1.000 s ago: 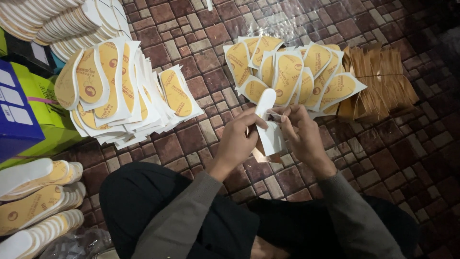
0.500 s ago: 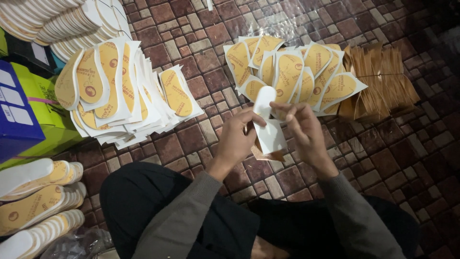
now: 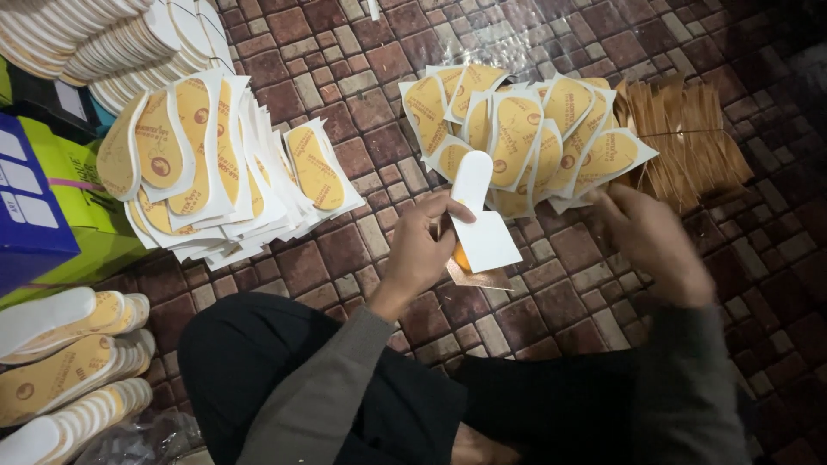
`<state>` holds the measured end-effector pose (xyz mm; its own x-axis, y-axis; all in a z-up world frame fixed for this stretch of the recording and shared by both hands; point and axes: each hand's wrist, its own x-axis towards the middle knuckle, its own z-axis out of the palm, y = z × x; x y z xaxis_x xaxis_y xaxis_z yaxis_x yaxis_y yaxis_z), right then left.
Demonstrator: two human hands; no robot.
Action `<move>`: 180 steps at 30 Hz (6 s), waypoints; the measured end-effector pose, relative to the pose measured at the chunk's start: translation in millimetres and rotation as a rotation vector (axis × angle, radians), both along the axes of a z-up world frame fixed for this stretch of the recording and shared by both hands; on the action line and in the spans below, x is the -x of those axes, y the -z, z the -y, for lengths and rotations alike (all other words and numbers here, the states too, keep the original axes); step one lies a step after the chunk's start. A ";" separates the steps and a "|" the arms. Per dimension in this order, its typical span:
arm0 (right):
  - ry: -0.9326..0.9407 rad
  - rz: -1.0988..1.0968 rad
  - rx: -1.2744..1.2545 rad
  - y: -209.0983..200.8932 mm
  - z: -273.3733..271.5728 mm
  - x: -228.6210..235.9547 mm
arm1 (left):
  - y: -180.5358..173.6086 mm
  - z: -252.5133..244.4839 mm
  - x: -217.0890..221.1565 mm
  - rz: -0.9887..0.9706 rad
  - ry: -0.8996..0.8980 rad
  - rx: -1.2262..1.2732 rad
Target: The person sits on the floor and repeatedly peels the white paper backing off yellow shoe insoles. They place the peeled insoles into a growing stack on the floor and discard the paper backings.
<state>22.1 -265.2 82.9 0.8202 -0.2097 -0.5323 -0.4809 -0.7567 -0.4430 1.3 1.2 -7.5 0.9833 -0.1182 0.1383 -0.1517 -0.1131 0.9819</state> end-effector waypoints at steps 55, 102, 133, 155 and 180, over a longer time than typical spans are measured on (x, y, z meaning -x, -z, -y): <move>0.333 0.442 -0.703 126.7 -57.7 0.0 | 72.4 2.8 0.3 -0.603 0.169 -0.365; 0.012 0.795 -0.860 318.5 -129.2 -18.8 | 85.3 4.3 19.9 -0.673 0.180 -0.657; 0.195 0.604 -0.964 79.7 -117.1 12.5 | 38.7 -6.9 -21.9 -0.320 -0.006 0.130; -0.157 1.215 -0.002 140.8 -90.6 -24.7 | 31.2 -0.8 -9.9 -0.170 -0.311 -0.204; -0.491 0.496 -0.478 298.2 -285.1 -106.7 | 147.5 -69.9 -67.0 -0.355 -0.956 -0.394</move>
